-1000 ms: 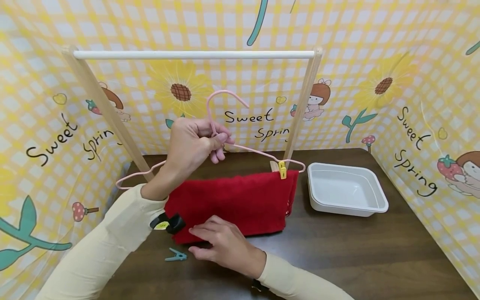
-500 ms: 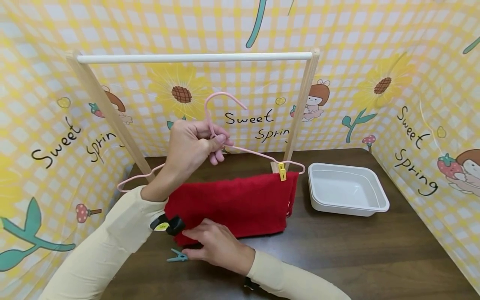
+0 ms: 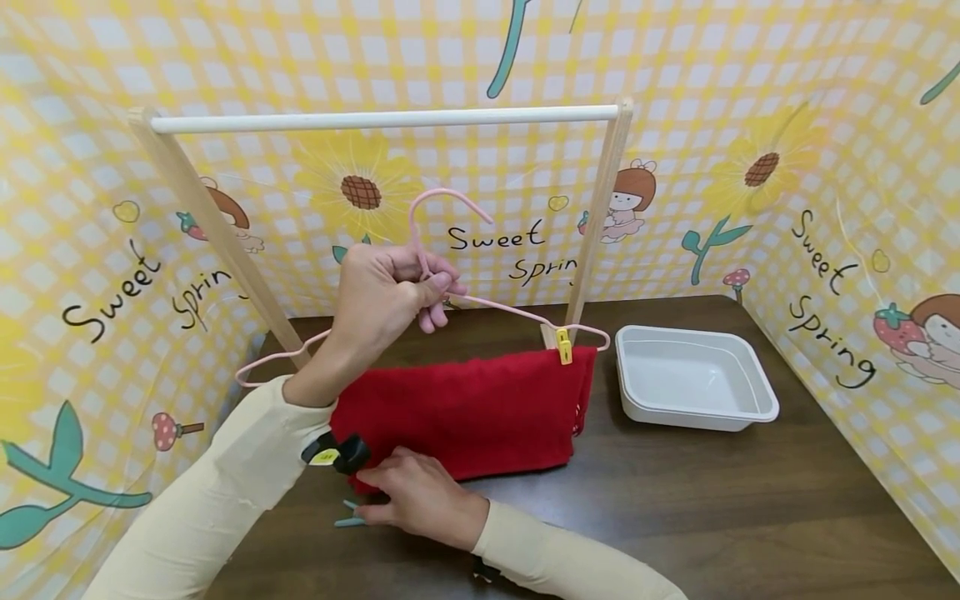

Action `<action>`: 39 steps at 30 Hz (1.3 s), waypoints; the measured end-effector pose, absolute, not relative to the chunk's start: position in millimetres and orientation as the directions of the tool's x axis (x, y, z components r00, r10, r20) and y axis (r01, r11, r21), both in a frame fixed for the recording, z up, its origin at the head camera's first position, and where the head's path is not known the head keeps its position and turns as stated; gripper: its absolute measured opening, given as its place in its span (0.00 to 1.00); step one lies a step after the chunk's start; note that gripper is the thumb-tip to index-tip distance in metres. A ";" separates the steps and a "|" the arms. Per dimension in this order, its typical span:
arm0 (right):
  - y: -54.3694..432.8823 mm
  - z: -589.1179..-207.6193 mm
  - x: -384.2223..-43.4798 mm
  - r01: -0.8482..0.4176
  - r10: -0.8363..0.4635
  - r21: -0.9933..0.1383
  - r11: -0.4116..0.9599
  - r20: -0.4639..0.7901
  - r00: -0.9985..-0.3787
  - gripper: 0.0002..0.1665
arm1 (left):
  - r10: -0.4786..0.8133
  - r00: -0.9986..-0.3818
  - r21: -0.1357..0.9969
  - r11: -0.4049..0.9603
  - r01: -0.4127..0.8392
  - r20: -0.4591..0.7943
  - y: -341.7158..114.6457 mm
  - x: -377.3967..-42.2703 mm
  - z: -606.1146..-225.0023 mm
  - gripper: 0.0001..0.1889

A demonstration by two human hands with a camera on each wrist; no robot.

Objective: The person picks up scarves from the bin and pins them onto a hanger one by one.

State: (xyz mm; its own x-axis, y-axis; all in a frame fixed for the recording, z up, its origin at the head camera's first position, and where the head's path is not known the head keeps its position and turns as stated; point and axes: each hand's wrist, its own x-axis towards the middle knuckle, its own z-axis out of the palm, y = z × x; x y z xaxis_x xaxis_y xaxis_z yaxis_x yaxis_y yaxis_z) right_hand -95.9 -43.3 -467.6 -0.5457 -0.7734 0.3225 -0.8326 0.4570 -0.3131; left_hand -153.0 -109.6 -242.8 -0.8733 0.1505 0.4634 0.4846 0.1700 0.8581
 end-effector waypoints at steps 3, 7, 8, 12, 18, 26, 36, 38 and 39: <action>-46.2 -470.3 -96.7 -0.833 -0.780 -0.297 0.467 0.305 -0.546 0.12 | 0.148 -0.874 0.859 0.170 0.483 0.462 -110.1 -152.6 -243.4 0.04; -50.8 -473.4 -98.3 -0.832 -0.796 -0.291 0.473 0.265 -0.545 0.14 | 0.146 -0.876 0.858 0.180 0.480 0.460 -110.5 -152.0 -244.4 0.04; -52.1 -474.2 -98.3 -0.832 -0.799 -0.289 0.474 0.257 -0.544 0.14 | 0.145 -0.877 0.859 0.180 0.479 0.458 -110.6 -151.9 -244.7 0.04; -58.1 -476.8 -98.0 -0.828 -0.803 -0.269 0.493 0.225 -0.551 0.17 | 0.144 -0.880 0.864 0.173 0.473 0.452 -110.5 -151.8 -246.1 0.04; -66.2 -480.5 -97.3 -0.808 -0.808 -0.277 0.520 0.147 -0.570 0.18 | 0.140 -0.883 0.865 0.181 0.468 0.448 -111.1 -151.5 -247.2 0.04; -76.0 -484.9 -93.5 -0.757 -0.774 -0.276 0.592 0.066 -0.629 0.23 | 0.138 -0.881 0.856 0.209 0.472 0.452 -111.2 -151.5 -247.3 0.05; -80.7 -491.7 -88.1 -0.735 -0.748 -0.224 0.640 0.036 -0.662 0.21 | 0.142 -0.876 0.854 0.199 0.481 0.460 -110.4 -153.0 -246.1 0.05; -81.9 -492.5 -87.0 -0.735 -0.745 -0.209 0.645 0.045 -0.666 0.21 | 0.142 -0.876 0.854 0.198 0.482 0.462 -110.4 -153.5 -245.6 0.05; -82.6 -492.6 -86.6 -0.734 -0.743 -0.206 0.648 0.044 -0.668 0.20 | 0.142 -0.876 0.854 0.196 0.482 0.462 -110.3 -153.7 -245.3 0.05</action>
State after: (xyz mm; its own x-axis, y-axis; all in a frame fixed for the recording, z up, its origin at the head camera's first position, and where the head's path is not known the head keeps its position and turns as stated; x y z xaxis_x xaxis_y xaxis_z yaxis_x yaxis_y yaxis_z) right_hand -86.6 -82.6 -492.6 -0.6680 -0.7429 0.0436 -0.7336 0.6475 -0.2064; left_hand -153.7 -110.3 -245.3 -0.8756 0.1418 0.4618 0.4821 0.1959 0.8539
